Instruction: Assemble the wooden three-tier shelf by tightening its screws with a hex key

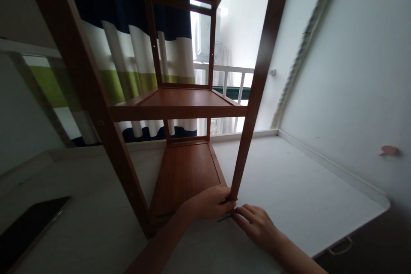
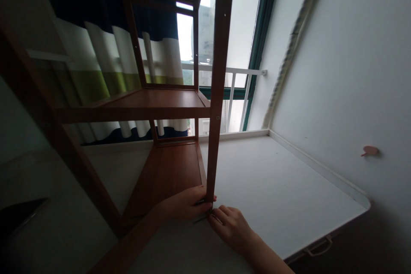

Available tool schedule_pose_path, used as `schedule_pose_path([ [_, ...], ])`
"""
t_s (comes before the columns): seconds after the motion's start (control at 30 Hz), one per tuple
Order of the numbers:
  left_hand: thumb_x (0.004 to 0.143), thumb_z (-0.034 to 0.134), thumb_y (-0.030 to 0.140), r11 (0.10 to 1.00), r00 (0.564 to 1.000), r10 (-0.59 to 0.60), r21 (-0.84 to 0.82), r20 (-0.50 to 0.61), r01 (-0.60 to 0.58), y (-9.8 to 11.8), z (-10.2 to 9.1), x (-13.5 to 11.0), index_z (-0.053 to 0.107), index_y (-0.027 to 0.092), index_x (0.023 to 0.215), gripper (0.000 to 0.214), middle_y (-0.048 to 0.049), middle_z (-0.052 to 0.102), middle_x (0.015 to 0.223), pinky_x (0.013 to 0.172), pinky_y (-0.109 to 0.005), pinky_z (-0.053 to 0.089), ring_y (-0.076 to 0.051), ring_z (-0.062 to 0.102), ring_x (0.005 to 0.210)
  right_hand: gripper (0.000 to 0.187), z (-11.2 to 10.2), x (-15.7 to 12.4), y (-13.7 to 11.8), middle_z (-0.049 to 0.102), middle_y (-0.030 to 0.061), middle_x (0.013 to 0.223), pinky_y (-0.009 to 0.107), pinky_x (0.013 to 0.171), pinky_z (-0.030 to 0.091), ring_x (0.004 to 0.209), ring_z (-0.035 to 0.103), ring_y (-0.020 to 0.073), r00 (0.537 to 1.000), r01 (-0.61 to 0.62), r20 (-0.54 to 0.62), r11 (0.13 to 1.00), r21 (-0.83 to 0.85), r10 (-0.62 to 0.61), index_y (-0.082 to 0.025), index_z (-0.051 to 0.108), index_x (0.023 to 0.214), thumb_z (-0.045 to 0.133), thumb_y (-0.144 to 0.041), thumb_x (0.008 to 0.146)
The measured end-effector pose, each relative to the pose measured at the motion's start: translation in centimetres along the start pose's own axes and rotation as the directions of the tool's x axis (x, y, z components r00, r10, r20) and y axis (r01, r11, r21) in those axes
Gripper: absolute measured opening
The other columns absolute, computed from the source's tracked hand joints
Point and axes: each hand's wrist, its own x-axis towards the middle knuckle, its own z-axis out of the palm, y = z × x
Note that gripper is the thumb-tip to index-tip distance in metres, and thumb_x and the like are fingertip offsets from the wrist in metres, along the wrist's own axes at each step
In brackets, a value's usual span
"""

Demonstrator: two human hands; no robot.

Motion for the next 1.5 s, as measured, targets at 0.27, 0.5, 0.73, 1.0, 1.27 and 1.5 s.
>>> schedule_pose_path([
  [0.27, 0.079, 0.049, 0.017, 0.999, 0.999, 0.013, 0.042, -0.033, -0.011, -0.1, 0.4, 0.0, 0.056, 0.018, 0.086, 0.010, -0.0044, 0.062, 0.092, 0.074, -0.025, 0.043, -0.018, 0.057, 0.082, 0.019, 0.4, -0.4, 0.2, 0.063, 0.0059, 0.078, 0.028, 0.049, 0.039, 0.064, 0.055, 0.0156, 1.000, -0.017, 0.026, 0.997, 0.069, 0.015, -0.012, 0.057, 0.101, 0.042, -0.010, 0.091],
  [0.5, 0.077, 0.050, 0.014, 0.997, 0.999, 0.004, 0.073, -0.047, -0.001, -0.4, 0.6, 0.1, 0.055, 0.019, 0.081, 0.008, -0.0030, 0.062, 0.085, 0.070, -0.025, 0.043, -0.018, 0.057, 0.078, 0.017, 0.6, -0.3, -0.1, 0.063, 0.0064, 0.077, 0.029, 0.050, 0.039, 0.064, 0.053, 0.0164, 0.999, -0.050, 0.026, 0.991, 0.121, 0.048, -0.012, 0.056, 0.099, 0.042, -0.009, 0.089],
  [0.73, 0.077, 0.051, 0.016, 0.998, 0.998, -0.023, 0.065, -0.052, 0.026, -0.5, 0.7, 0.1, 0.057, 0.019, 0.083, 0.009, -0.0026, 0.063, 0.086, 0.070, -0.024, 0.043, -0.018, 0.057, 0.080, 0.016, 0.5, -0.1, -0.2, 0.061, 0.0064, 0.073, 0.027, 0.051, 0.040, 0.064, 0.054, 0.0157, 0.997, -0.071, 0.013, 0.988, 0.139, 0.070, -0.012, 0.054, 0.097, 0.041, -0.008, 0.089],
  [1.0, 0.074, 0.051, 0.015, 0.997, 0.996, -0.058, 0.055, -0.073, 0.062, -0.4, 0.8, 0.1, 0.059, 0.019, 0.083, 0.012, -0.0016, 0.063, 0.087, 0.068, -0.022, 0.043, -0.018, 0.058, 0.079, 0.016, 0.4, 0.0, -0.2, 0.059, 0.0061, 0.071, 0.027, 0.050, 0.039, 0.062, 0.053, 0.0163, 0.995, -0.097, 0.043, 0.982, 0.159, 0.091, -0.012, 0.054, 0.095, 0.040, -0.010, 0.089],
  [1.27, 0.074, 0.052, 0.018, 0.994, 0.993, -0.089, 0.048, -0.082, 0.094, -0.6, 1.0, 0.2, 0.060, 0.019, 0.080, 0.009, -0.0007, 0.063, 0.083, 0.066, -0.022, 0.042, -0.017, 0.058, 0.076, 0.015, 0.6, 0.0, -0.2, 0.058, 0.0052, 0.071, 0.028, 0.050, 0.037, 0.062, 0.051, 0.0161, 0.994, -0.106, 0.052, 0.980, 0.167, 0.098, -0.013, 0.055, 0.092, 0.041, -0.010, 0.089],
  [1.5, 0.073, 0.053, 0.017, 0.994, 0.992, -0.098, 0.031, -0.084, 0.101, -0.6, 1.2, 0.3, 0.060, 0.019, 0.081, 0.011, 0.0000, 0.064, 0.084, 0.066, -0.022, 0.042, -0.017, 0.057, 0.076, 0.015, 0.4, 0.1, -0.2, 0.059, 0.0056, 0.073, 0.028, 0.049, 0.037, 0.062, 0.051, 0.0158, 0.996, -0.087, 0.033, 0.985, 0.150, 0.083, -0.012, 0.056, 0.092, 0.042, -0.010, 0.089],
])
